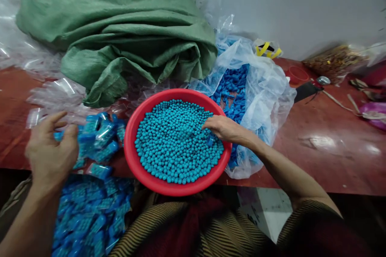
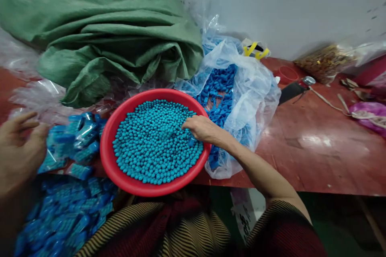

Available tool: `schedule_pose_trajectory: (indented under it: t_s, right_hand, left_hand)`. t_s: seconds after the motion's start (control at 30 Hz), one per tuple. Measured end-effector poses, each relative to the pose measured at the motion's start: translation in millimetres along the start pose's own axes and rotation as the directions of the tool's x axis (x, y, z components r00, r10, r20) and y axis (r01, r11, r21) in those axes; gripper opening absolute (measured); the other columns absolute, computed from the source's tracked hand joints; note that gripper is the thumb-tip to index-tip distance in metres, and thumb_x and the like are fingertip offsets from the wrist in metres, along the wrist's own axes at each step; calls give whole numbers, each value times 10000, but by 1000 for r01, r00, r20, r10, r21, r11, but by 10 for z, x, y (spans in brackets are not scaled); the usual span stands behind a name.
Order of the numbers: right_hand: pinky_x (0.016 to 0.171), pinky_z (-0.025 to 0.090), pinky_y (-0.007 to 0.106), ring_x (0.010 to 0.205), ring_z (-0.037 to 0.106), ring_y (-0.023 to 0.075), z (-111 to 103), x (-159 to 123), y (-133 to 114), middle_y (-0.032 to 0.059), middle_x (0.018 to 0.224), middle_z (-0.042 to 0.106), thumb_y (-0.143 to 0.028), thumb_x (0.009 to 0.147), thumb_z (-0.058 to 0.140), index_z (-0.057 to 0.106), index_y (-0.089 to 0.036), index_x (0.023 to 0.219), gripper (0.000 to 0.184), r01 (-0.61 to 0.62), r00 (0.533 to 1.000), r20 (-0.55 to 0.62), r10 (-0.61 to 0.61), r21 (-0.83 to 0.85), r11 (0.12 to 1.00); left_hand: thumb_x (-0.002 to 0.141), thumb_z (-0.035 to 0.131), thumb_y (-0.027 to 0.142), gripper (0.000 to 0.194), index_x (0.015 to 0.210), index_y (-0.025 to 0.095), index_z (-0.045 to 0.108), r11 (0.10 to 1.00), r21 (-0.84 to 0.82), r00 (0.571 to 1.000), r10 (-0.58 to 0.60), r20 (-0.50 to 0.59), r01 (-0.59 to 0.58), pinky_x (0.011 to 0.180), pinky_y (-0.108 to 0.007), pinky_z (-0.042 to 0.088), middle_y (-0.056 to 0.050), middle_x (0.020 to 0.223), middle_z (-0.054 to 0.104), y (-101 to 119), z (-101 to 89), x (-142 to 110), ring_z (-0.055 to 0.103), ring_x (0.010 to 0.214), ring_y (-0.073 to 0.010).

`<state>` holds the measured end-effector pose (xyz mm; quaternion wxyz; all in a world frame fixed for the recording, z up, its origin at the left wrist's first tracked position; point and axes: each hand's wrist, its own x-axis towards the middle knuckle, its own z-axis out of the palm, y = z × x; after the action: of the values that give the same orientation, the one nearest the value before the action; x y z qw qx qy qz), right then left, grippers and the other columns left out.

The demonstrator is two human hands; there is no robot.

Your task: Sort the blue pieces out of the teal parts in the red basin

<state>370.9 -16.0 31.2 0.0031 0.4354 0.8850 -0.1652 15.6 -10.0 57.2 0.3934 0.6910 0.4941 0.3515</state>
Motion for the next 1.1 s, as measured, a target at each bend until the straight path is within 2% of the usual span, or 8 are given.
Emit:
schedule_pose_trajectory:
  t_s: [0.23,0.33,0.43,0.5,0.63,0.77,0.93,1.1]
  right_hand:
    - [740,348,319,968,503,249,143,-80,-112,90,1005,614,-272,833,603,688,-217,953,156,-71,974,189,123,-259,963]
    - [741,352,309,980,523,250,150,-23,-118,99,1010,624,-323,817,633,655,-179,958,202,-80,976,178,128,-251,965]
    - [697,374,278,873,589,214,109,50,-125,88,910,662,-346,862,580,589,-153,1080,291,-196,968,130,212,-129,972]
    - [712,399,273,880,616,207,106,139,-146,86,936,680,-351,898,525,543,-159,1176,338,-252,967,38,253,-16,968]
    - [832,426,301,1024,605,211,187,362,-225,104,1125,656,-227,911,486,524,-166,1239,337,-139,982,-111,151,103,985]
    - [804,448,299,957,637,209,226,378,-236,82,1060,690,-187,883,507,578,-198,1196,321,-127,990,-50,133,116,985]
    - [849,468,334,986,646,235,200,181,-110,92,1073,697,-177,850,550,615,-191,1174,331,-204,979,24,202,125,971]
    - [953,445,327,1108,603,207,262,283,-159,104,1192,650,-137,852,527,586,-143,1224,376,-113,956,-224,190,318,942]
  left_hand:
    - [820,541,389,346,1102,198,604,929,360,985,22,168,-83,757,-303,462,-35,827,646,-111,796,312,608,780,-191]
    - [796,583,386,387,1130,191,599,898,422,948,-18,318,-124,741,-303,441,-34,838,635,-232,1067,454,594,769,-196]
    - [763,621,380,388,1110,207,607,901,413,908,-58,414,-131,693,-280,419,-12,795,612,-306,1250,550,574,741,-186]
    - [757,622,376,358,1078,217,618,901,415,911,-60,409,-127,667,-267,399,-3,776,594,-326,1315,582,558,731,-178]
    - [748,605,374,235,912,206,626,915,393,913,-76,401,-97,608,-253,349,18,692,542,-328,1365,595,514,675,-159]
    - [726,574,316,135,704,190,528,945,326,895,-149,419,5,570,-249,315,38,619,484,-329,1379,598,456,610,-135]
    - [695,564,299,156,661,192,456,968,234,895,-183,407,92,566,-250,313,51,592,453,-368,1367,623,422,586,-124]
    - [691,546,268,146,682,196,419,985,112,904,-167,394,133,527,-240,290,73,564,369,-351,1335,619,348,544,-106]
